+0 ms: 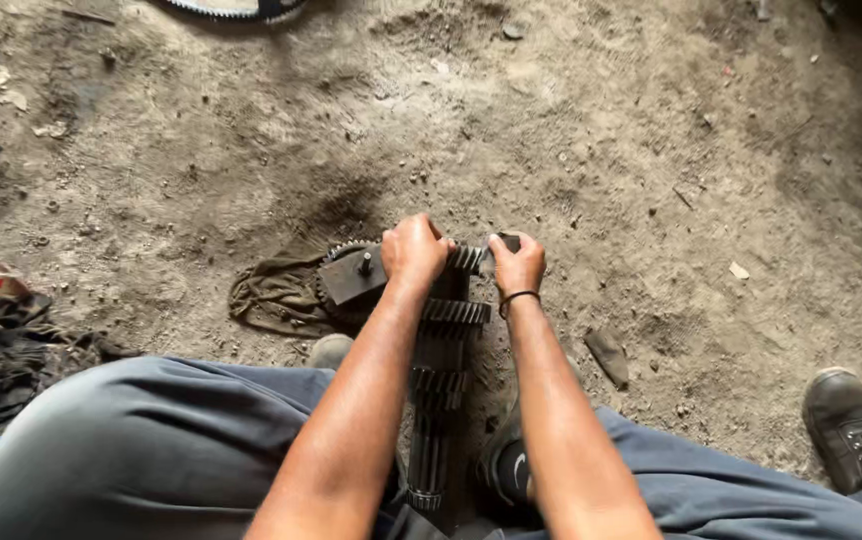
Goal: The person sits on the ground and uses a small dark block to rub and clean the teeth of a gear shaft. The person repeatedly moves the block along the gear teeth while holding the shaft steady with the other hand.
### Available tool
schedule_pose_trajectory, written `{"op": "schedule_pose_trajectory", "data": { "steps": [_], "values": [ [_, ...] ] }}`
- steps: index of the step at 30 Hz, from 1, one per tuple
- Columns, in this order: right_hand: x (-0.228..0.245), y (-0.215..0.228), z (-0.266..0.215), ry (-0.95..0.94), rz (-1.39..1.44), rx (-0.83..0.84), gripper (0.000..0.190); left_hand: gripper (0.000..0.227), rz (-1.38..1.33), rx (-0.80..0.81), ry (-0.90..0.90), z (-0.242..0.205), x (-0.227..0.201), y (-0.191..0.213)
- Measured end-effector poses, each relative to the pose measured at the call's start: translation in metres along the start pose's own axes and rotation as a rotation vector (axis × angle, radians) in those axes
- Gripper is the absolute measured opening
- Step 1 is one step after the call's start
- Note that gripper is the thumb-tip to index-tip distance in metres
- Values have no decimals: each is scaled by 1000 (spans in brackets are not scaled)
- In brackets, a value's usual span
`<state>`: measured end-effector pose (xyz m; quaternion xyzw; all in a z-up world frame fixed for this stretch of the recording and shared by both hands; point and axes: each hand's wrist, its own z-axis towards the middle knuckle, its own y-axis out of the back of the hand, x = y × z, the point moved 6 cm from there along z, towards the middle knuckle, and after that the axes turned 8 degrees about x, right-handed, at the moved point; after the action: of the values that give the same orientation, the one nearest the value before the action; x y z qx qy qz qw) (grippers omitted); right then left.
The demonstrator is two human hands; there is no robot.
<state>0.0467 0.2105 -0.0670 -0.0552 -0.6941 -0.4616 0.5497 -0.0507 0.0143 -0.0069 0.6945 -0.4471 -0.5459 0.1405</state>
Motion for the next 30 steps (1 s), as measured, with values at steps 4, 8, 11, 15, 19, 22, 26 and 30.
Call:
{"op": "schedule_pose_trajectory", "data": {
  "steps": [4, 8, 11, 15, 19, 22, 26, 30],
  "values": [
    [5, 2, -2, 126, 38, -126, 27, 30, -3, -7, -14, 7, 3, 3],
    [8, -15, -53, -22, 38, -115, 26, 32, -32, -11, 14, 6, 8, -4],
    [37, -10, -59, 46, -118, -199, 28, 36, -31, 24, 35, 8, 6, -4],
    [51, -8, -49, 39, -166, -104, 24, 36, -13, 15, 12, 5, 7, -4],
    [54, -8, -54, 105, -141, -130, 25, 36, -9, 6, -15, 5, 7, -1],
    [45, -3, -47, 53, -132, -165, 25, 38, -30, 11, 17, 8, 5, -4],
    [32, -11, -39, -57, -60, -23, 28, 35, 16, -13, -13, 6, 5, -2],
    [32, -9, -45, 36, -139, -103, 29, 38, 11, 8, 36, 6, 4, -1]
  ]
}}
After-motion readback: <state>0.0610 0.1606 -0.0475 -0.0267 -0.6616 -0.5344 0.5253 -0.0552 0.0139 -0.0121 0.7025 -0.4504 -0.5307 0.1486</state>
